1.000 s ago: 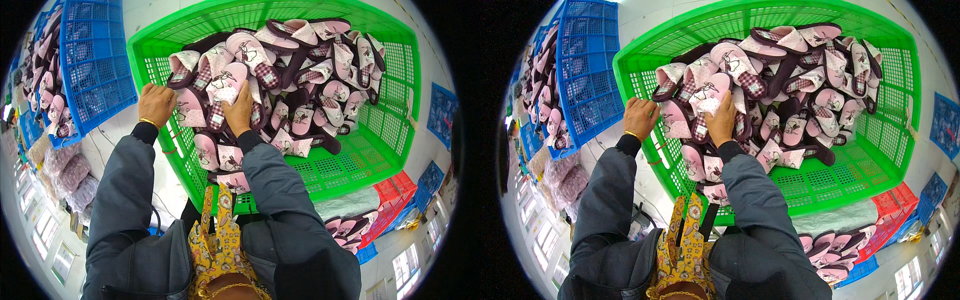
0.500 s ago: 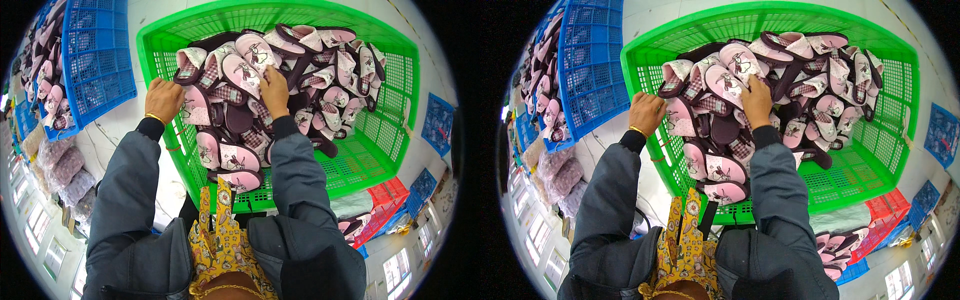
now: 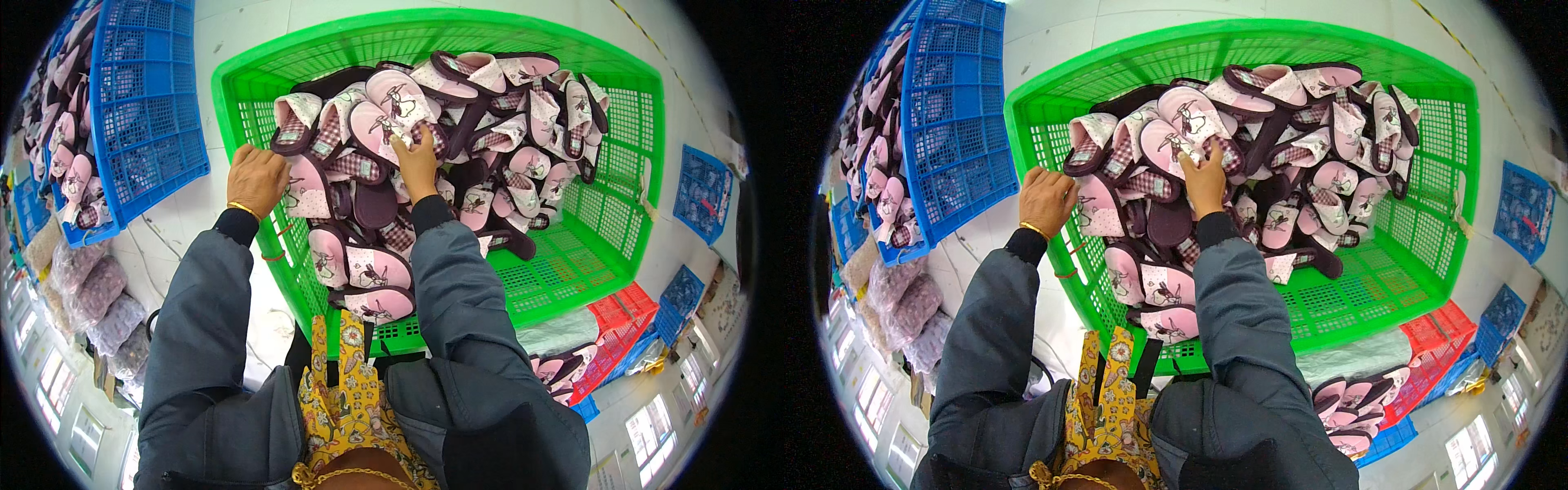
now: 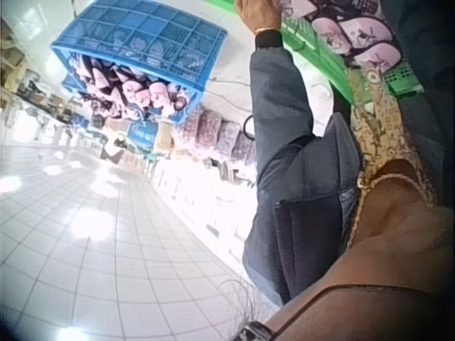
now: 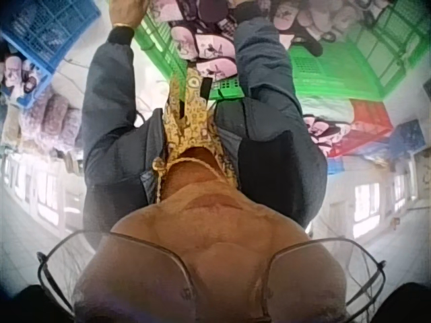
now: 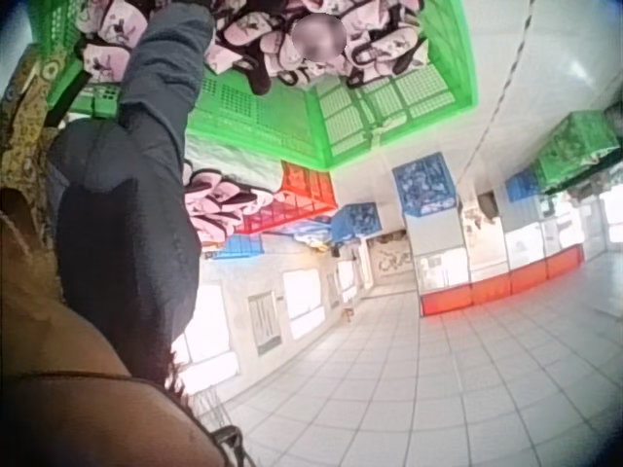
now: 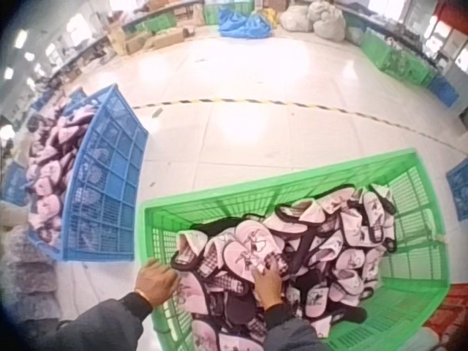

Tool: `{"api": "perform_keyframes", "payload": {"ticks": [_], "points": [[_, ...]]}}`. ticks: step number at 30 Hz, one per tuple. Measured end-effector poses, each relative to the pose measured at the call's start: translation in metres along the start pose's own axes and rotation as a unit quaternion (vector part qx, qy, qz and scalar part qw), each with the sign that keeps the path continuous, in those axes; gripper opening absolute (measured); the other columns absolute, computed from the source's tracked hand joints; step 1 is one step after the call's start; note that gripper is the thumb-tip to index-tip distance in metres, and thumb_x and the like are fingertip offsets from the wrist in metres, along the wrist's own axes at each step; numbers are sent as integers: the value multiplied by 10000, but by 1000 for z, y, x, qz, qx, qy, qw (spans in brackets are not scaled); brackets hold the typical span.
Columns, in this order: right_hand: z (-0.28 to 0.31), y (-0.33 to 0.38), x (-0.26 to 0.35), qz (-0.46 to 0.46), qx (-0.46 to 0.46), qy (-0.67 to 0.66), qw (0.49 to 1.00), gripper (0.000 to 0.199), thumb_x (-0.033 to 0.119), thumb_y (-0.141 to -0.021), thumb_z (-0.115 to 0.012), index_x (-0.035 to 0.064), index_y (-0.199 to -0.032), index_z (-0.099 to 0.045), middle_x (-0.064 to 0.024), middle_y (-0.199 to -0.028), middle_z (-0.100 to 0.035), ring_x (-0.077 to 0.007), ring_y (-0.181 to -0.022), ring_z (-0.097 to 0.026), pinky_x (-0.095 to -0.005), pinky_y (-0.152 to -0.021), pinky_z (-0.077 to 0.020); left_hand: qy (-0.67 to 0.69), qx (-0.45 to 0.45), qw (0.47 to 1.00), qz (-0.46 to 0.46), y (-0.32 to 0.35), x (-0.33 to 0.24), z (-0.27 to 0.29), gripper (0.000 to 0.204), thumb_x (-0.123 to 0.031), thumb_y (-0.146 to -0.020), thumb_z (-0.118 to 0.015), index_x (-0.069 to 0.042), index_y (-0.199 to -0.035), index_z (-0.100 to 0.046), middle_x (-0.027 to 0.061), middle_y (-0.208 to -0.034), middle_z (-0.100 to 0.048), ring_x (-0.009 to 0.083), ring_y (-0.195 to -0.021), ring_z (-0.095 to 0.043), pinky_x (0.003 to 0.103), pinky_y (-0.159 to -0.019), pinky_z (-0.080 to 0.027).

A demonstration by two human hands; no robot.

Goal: The person repeatedly picks up pairs of pink and brown patterned slippers from a green plastic basket and places them onto a nearby pile on the floor. The person handles the slippers by hand, moving them one pair at a time from the basket to the pile.

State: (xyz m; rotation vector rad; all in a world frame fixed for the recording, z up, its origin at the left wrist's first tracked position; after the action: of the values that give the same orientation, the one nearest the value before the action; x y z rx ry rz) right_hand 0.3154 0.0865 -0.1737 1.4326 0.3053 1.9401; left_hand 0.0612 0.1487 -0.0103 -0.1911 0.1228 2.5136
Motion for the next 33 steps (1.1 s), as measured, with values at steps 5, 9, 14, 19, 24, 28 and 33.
{"api": "perform_keyframes", "payload": {"ticks": [5, 9, 14, 19, 24, 28, 33], "points": [[-37, -49, -34, -38, 6, -379, 925, 433, 53, -830, -619, -19, -1234, -479, -105, -1030, -622, -206, -896, -600, -334, -783, -479, 3, -2, 1000, -5, -2, 0, 1, 125, -166, -776, -657, -105, -721, -562, 54, -712, -558, 239, -749, -562, 379, -859, -397], [-50, -37, -27, -161, 60, -472, 865, 247, 61, -884, -539, 2, -1124, -538, -113, -975, -623, -233, -766, -636, -377, -676, -540, 1, 1, 1000, -5, 1, 3, -2, 130, -178, -785, -650, -103, -724, -563, 56, -717, -559, 240, -754, -565, 379, -863, -397], [2, 48, 19, -36, 25, -501, 864, 284, 88, -910, -521, 29, -1186, -492, -53, -1003, -581, -138, -840, -568, -299, -734, -478, 5, -17, 999, -39, -4, -4, -3, 114, -196, -796, -625, -108, -745, -574, 61, -750, -582, 250, -788, -581, 401, -879, -399], [88, 196, 55, 77, -93, -330, 936, 273, 152, -915, -507, -21, -1126, -503, -93, -945, -605, -131, -862, -540, -308, -781, -445, -41, -29, 997, -55, 8, -2, -10, 126, -218, -802, -625, -118, -735, -587, 63, -750, -620, 254, -779, -600, 397, -863, -402], [208, 384, 56, 57, -248, -212, 943, 277, 173, -928, -505, -10, -1134, -483, -158, -995, -615, -226, -924, -584, -333, -808, -448, -30, 206, 977, -44, 22, -10, -69, 276, -357, -872, -521, -112, -833, -641, 96, -895, -655, 322, -836, -617, 461, -768, -448], [274, 497, 12, 33, -377, -205, 903, 249, 152, -923, -521, 5, -1122, -494, -156, -993, -626, -229, -885, -599, -340, -783, -462, 116, 203, 968, -87, 53, -30, -91, 282, -301, -891, -516, -51, -893, -645, 150, -926, -651, 341, -879, -610, 438, -779, -472], [333, 618, -59, -29, -521, -145, 841, 193, 173, -901, -525, 11, -1004, -504, -146, -812, -599, -216, -719, -556, -357, -670, -440, 174, 221, 957, -69, 108, -90, -80, 220, -260, -859, -586, -59, -908, -660, 154, -827, -664, 317, -789, -635, 397, -731, -485]]}}
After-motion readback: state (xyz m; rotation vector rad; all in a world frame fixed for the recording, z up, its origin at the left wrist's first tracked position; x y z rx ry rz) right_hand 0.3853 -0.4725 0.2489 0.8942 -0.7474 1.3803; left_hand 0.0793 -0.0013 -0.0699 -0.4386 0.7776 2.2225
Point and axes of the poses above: each hand's wrist, its own y-axis away from the middle knuckle, its own z-axis out of the back of the hand, x = y × z, the point moved 10 cm from there along -y, towards the middle knuckle
